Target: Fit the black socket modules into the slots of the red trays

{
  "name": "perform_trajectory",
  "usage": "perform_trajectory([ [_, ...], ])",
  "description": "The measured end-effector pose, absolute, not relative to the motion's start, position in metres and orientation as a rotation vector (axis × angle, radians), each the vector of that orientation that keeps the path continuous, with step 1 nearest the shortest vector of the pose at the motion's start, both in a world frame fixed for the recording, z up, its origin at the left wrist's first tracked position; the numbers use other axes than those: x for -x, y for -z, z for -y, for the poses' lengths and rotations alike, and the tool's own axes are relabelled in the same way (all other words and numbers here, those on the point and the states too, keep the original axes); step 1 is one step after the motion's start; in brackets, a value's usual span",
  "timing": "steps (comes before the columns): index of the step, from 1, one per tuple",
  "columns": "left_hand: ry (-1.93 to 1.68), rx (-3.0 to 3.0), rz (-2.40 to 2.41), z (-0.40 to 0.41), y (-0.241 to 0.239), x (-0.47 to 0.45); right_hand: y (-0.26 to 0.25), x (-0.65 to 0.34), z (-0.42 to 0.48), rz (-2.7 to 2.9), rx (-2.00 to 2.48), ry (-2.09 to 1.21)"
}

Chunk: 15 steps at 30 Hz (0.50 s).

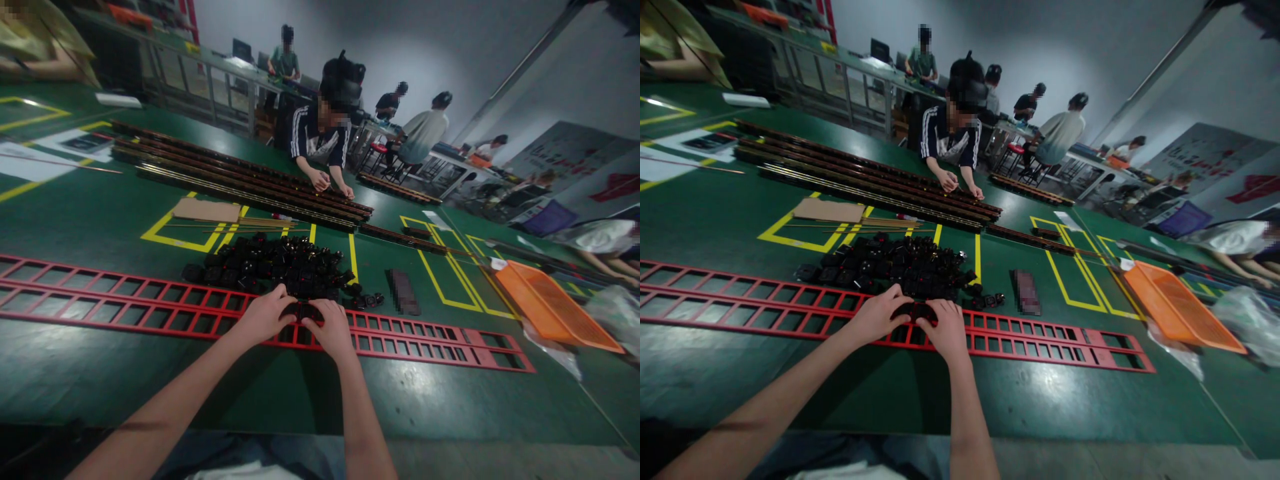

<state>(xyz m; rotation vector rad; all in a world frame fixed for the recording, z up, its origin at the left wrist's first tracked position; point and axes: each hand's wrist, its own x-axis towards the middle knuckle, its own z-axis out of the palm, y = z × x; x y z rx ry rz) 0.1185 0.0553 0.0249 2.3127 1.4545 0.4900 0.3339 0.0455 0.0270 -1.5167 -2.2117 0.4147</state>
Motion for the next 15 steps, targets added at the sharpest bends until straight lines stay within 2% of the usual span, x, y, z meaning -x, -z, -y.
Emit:
perform_trajectory([
  [15,-0.546,-2.287,-1.44,-0.0546,-0.0217,-0.1186,-0.0226,-0.3344,-0.0456,2.251,1.503,-0.377],
])
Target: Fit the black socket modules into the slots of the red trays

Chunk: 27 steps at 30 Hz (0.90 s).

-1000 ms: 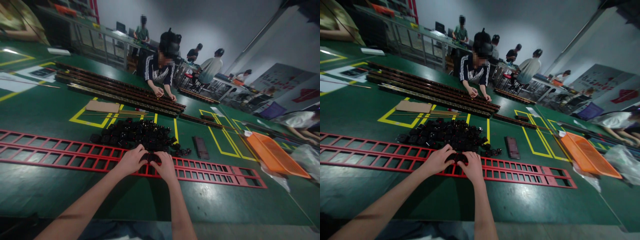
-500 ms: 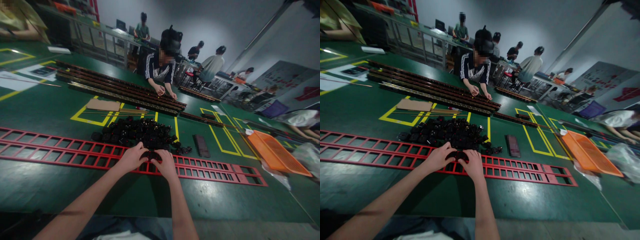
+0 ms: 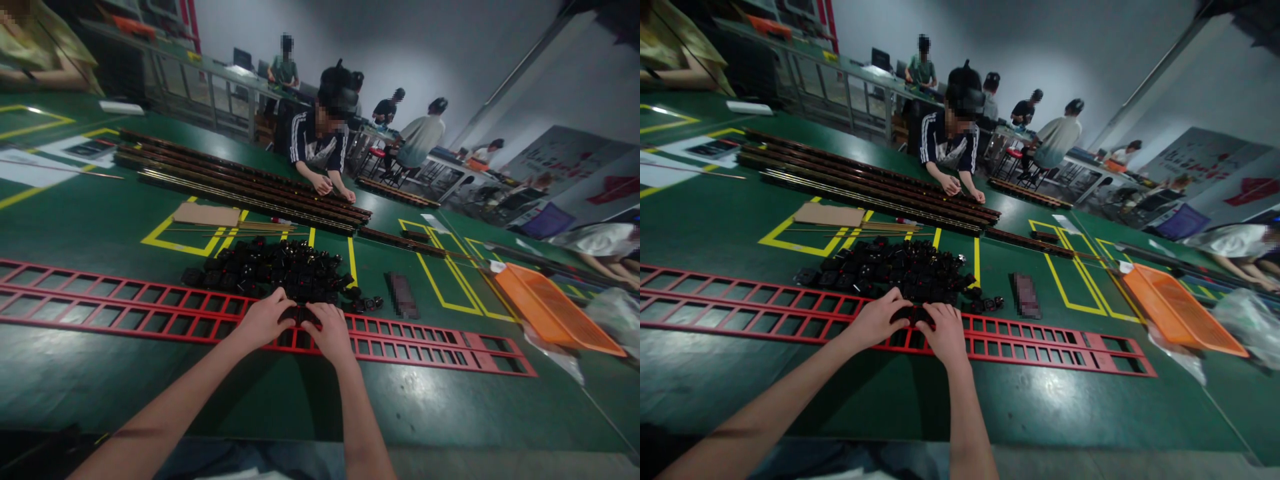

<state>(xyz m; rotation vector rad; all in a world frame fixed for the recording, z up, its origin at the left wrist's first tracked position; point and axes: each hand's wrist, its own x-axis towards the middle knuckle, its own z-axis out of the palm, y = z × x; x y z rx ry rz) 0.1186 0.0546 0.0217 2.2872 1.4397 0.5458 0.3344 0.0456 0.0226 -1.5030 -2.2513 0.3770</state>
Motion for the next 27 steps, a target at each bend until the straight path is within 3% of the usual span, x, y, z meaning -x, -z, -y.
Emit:
perform_trajectory([
  [27,-0.384,-2.306,-1.491,-0.059,-0.024,-0.123,-0.035,-0.322,-0.045,2.32,1.595,-0.33],
])
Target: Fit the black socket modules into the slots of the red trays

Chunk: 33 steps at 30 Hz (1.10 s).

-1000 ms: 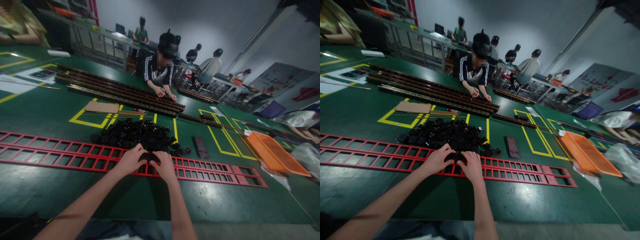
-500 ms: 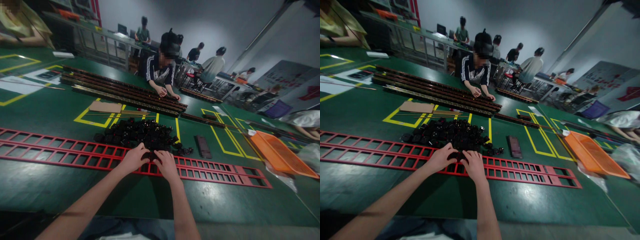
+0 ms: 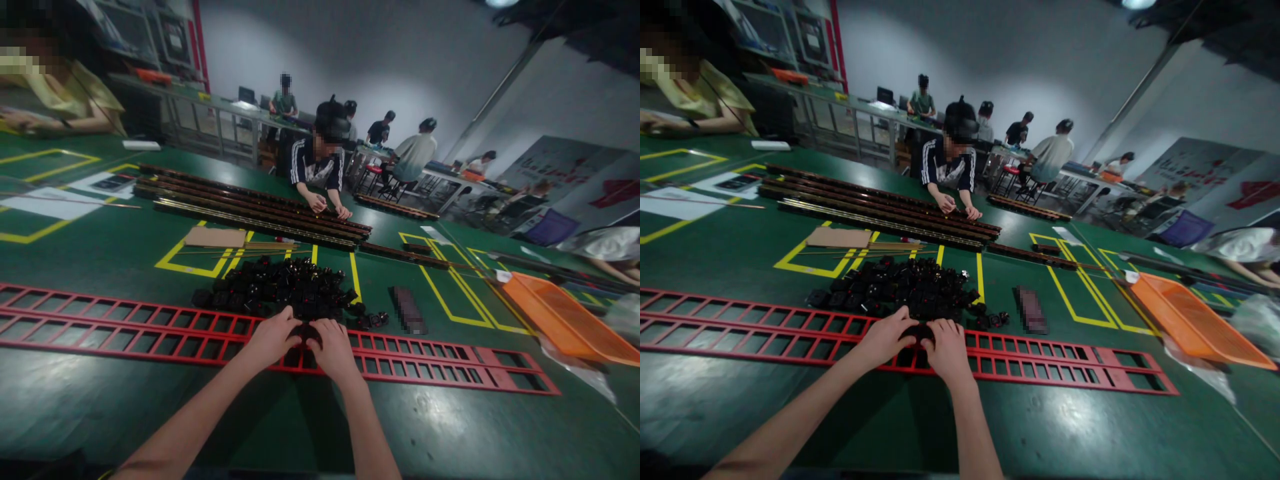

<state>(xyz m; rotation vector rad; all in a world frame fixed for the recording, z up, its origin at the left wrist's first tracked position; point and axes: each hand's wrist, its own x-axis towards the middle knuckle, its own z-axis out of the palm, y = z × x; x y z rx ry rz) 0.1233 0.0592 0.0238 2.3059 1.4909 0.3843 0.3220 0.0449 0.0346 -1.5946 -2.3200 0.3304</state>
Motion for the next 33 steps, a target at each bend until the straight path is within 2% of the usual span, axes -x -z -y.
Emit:
perform_trajectory([
  [10,-0.588,-2.397,-1.363,-0.056,-0.021,-0.112,-0.034,-0.316,-0.05,2.318,1.561,-0.416],
  [17,-0.716,-2.305,-2.07,-0.065,-0.012,-0.052,-0.026,-0.316,-0.05,2.27,1.565,-0.441],
  [25,-0.626,-2.374,-2.047,-0.072,-0.004,-0.04,-0.029,-0.315,-0.048,2.25,1.613,-0.449],
  [33,-0.91,-2.251,-1.972,-0.073,0.003,-0.039,-0.027,-0.316,-0.046,2.239,1.575,-0.397],
])
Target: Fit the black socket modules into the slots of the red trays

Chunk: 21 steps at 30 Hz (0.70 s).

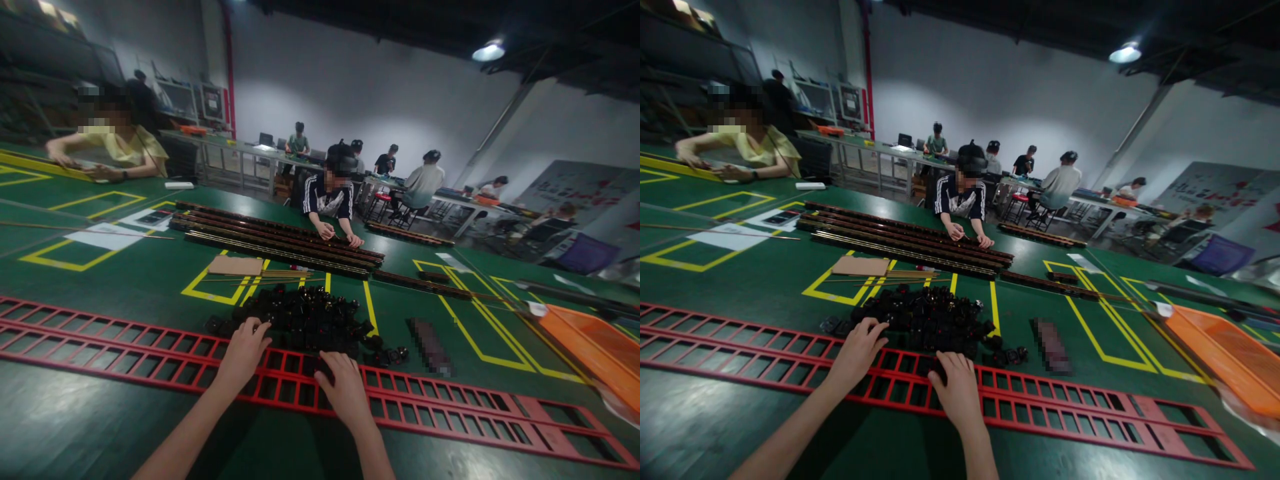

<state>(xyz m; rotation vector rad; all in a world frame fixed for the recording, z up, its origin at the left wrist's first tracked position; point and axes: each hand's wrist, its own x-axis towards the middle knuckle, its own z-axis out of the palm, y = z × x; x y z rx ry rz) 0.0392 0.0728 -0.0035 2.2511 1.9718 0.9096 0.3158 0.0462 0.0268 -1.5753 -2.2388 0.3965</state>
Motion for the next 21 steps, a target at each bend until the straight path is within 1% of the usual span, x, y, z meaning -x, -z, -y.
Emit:
perform_trajectory([
  [4,-1.138,-2.2,-1.804,-0.072,0.004,-0.039,-0.026,-0.316,-0.046,2.233,1.56,-0.395],
  [7,-1.21,-2.203,-1.74,-0.071,0.006,-0.037,-0.027,-0.316,-0.046,2.227,1.551,-0.406],
  [12,-1.199,-2.184,-1.71,-0.07,0.007,-0.036,-0.028,-0.315,-0.044,2.231,1.551,-0.411],
  [21,-1.156,-2.13,-1.516,-0.057,-0.009,-0.041,-0.026,-0.317,-0.044,2.253,1.562,-0.35],
])
